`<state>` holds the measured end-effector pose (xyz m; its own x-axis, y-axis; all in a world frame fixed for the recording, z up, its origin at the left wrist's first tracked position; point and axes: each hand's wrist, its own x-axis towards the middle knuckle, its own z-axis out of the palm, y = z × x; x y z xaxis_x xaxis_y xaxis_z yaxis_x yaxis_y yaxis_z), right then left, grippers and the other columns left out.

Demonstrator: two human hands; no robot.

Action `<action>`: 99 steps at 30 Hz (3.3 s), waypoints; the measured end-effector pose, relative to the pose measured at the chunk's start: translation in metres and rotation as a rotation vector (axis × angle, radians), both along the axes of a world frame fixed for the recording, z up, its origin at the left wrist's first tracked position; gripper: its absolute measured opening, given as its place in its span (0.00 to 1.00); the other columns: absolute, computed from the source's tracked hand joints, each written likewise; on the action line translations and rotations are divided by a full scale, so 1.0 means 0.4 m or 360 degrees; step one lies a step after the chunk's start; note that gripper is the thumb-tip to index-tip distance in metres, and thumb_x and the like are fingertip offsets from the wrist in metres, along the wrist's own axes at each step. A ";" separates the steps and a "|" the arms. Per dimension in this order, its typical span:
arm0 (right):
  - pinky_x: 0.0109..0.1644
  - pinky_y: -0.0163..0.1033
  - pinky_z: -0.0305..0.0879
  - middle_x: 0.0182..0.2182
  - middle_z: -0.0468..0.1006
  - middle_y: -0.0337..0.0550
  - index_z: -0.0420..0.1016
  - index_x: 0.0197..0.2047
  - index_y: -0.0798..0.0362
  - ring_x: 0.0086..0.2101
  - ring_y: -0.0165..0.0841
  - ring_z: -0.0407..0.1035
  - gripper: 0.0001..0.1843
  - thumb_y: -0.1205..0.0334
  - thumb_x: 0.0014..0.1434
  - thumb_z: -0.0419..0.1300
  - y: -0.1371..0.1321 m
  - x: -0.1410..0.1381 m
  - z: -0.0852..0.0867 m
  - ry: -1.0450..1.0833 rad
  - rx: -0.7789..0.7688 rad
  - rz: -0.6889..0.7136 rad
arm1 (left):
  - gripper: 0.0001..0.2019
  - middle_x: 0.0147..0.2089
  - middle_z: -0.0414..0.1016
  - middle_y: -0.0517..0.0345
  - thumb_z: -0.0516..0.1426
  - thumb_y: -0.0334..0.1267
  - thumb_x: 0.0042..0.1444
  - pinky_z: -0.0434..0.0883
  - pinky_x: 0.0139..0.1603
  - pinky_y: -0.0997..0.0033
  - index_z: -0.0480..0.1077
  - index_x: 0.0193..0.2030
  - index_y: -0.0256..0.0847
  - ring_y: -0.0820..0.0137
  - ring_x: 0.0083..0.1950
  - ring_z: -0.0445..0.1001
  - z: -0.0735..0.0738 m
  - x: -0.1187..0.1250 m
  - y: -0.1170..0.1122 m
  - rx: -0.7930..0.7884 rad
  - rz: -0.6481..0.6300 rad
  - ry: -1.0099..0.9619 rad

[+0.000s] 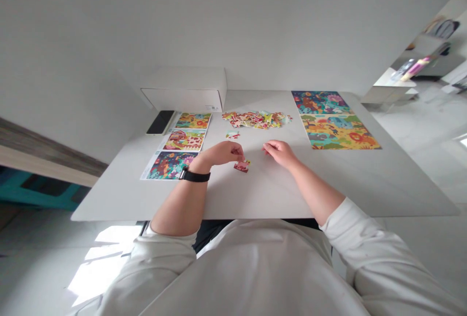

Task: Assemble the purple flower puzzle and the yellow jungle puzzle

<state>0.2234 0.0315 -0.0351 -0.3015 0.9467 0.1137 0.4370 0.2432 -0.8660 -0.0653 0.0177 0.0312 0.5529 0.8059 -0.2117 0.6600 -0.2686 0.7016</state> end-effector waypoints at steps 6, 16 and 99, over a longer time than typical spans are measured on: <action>0.44 0.40 0.69 0.34 0.87 0.45 0.86 0.41 0.51 0.36 0.39 0.78 0.26 0.37 0.70 0.60 -0.002 0.000 -0.003 -0.0024 0.0024 0.0004 | 0.10 0.40 0.88 0.58 0.63 0.43 0.58 0.73 0.45 0.72 0.84 0.41 0.44 0.66 0.41 0.83 -0.023 0.027 -0.004 -0.0054 -0.0068 0.0220; 0.44 0.40 0.69 0.33 0.87 0.44 0.87 0.40 0.50 0.35 0.39 0.78 0.23 0.40 0.70 0.61 -0.008 -0.003 0.008 -0.0108 0.0021 0.0002 | 0.12 0.36 0.87 0.56 0.65 0.49 0.58 0.66 0.36 0.70 0.84 0.36 0.44 0.66 0.36 0.80 -0.032 0.032 -0.005 0.0187 -0.0010 0.0530; 0.59 0.46 0.71 0.48 0.88 0.56 0.89 0.40 0.49 0.53 0.47 0.80 0.11 0.57 0.54 0.80 0.575 -0.190 0.086 -0.1034 0.0019 -0.0280 | 0.15 0.44 0.85 0.44 0.53 0.46 0.76 0.73 0.44 0.61 0.79 0.51 0.44 0.54 0.48 0.84 -0.022 0.083 -0.030 0.0487 0.0618 0.0404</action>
